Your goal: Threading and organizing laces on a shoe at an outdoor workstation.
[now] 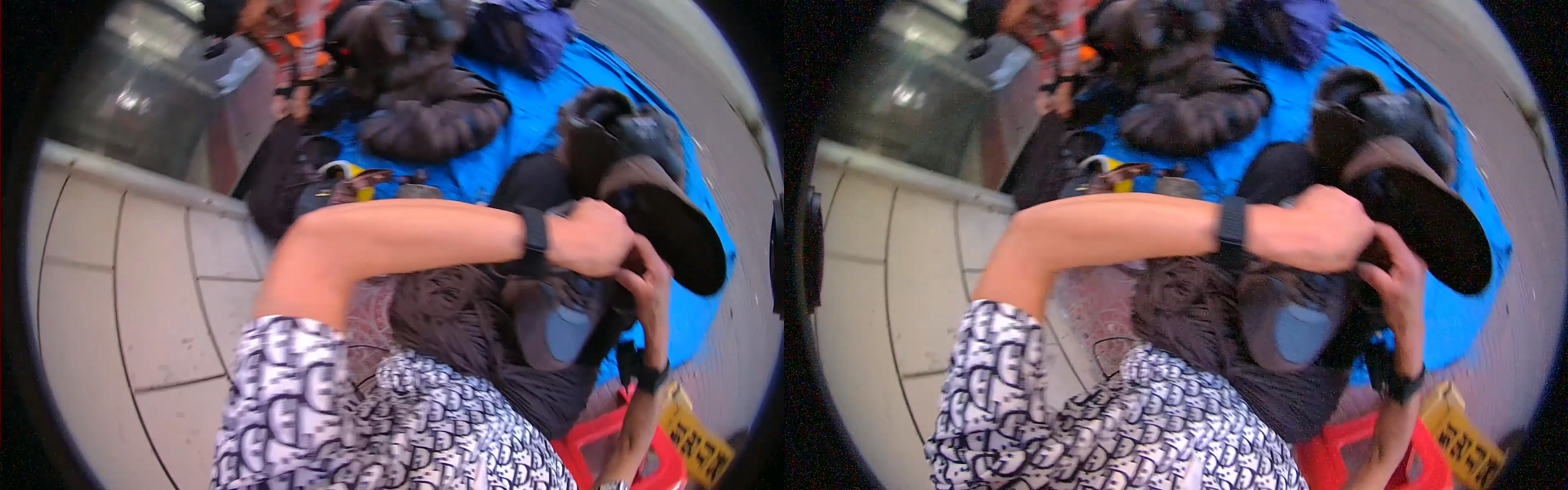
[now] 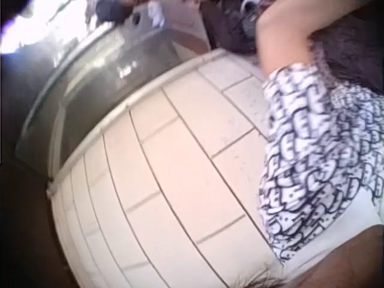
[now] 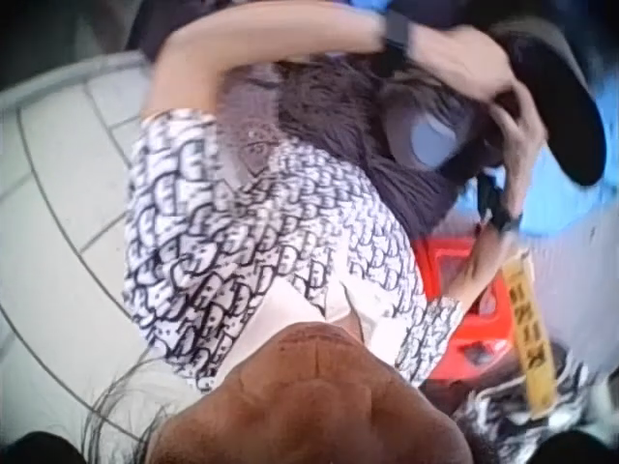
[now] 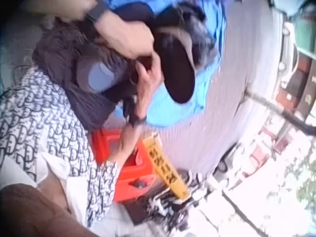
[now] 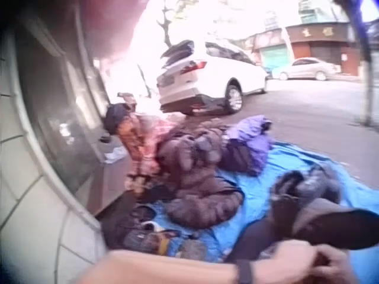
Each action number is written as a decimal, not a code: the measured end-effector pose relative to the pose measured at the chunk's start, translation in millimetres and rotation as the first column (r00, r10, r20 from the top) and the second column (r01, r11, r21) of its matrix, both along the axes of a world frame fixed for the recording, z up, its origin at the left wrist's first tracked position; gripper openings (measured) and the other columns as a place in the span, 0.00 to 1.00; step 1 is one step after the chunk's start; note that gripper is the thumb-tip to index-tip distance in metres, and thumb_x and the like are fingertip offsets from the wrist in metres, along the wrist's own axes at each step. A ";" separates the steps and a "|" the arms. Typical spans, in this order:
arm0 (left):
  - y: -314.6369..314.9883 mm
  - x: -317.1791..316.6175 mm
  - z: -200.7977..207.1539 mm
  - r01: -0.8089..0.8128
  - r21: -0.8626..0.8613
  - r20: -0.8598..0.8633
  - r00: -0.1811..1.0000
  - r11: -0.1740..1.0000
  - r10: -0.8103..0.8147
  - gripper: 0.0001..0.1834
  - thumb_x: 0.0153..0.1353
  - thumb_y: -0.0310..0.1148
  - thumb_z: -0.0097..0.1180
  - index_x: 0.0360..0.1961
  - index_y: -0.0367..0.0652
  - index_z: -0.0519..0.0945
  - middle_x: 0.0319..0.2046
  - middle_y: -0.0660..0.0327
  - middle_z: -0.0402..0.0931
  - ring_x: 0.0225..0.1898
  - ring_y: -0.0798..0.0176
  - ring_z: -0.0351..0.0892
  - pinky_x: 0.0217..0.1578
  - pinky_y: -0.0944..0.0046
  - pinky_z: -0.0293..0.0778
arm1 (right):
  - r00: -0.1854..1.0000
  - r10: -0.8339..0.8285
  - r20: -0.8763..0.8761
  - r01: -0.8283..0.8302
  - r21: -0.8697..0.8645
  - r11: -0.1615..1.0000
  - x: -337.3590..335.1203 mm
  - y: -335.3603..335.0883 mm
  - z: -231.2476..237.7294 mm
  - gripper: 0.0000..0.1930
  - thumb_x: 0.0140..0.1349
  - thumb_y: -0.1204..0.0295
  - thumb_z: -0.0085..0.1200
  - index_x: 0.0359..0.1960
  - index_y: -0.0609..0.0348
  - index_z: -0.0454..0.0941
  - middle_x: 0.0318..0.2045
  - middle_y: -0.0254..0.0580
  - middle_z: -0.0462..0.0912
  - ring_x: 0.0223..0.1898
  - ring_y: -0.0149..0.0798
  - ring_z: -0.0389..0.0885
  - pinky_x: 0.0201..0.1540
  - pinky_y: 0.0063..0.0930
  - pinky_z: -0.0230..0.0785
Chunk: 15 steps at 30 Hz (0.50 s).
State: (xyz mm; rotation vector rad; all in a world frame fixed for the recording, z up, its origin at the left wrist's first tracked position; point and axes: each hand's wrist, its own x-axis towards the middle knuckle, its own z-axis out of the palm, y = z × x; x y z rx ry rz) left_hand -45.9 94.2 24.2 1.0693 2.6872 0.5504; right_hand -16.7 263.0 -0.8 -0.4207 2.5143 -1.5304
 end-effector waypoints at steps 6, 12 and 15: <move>-34.8 -5.9 22.9 -0.125 0.073 0.211 0.972 0.989 0.107 0.06 0.50 0.27 0.49 0.29 0.41 0.77 0.19 0.60 0.73 0.21 0.66 0.72 0.23 0.68 0.69 | 0.972 0.152 -0.177 -0.155 0.002 0.988 -17.7 -2.7 -6.4 0.16 0.45 0.64 0.57 0.34 0.57 0.74 0.21 0.40 0.73 0.22 0.32 0.72 0.27 0.25 0.65; -70.3 44.8 102.2 -0.474 0.644 0.606 0.795 0.601 -0.022 0.03 0.51 0.25 0.46 0.25 0.38 0.71 0.19 0.65 0.65 0.15 0.73 0.63 0.16 0.75 0.59 | 0.995 0.085 -0.055 -0.085 0.004 0.996 -11.6 1.2 -4.5 0.12 0.43 0.68 0.59 0.30 0.59 0.76 0.23 0.41 0.75 0.24 0.35 0.74 0.26 0.24 0.64; -50.9 36.2 119.8 -0.379 0.606 0.478 0.876 0.700 0.060 0.05 0.53 0.28 0.46 0.28 0.37 0.72 0.20 0.66 0.66 0.16 0.76 0.62 0.17 0.77 0.59 | 0.887 0.136 -0.442 -0.107 0.089 0.990 -17.7 11.6 -3.1 0.15 0.42 0.72 0.59 0.36 0.58 0.78 0.26 0.37 0.76 0.26 0.25 0.71 0.27 0.20 0.64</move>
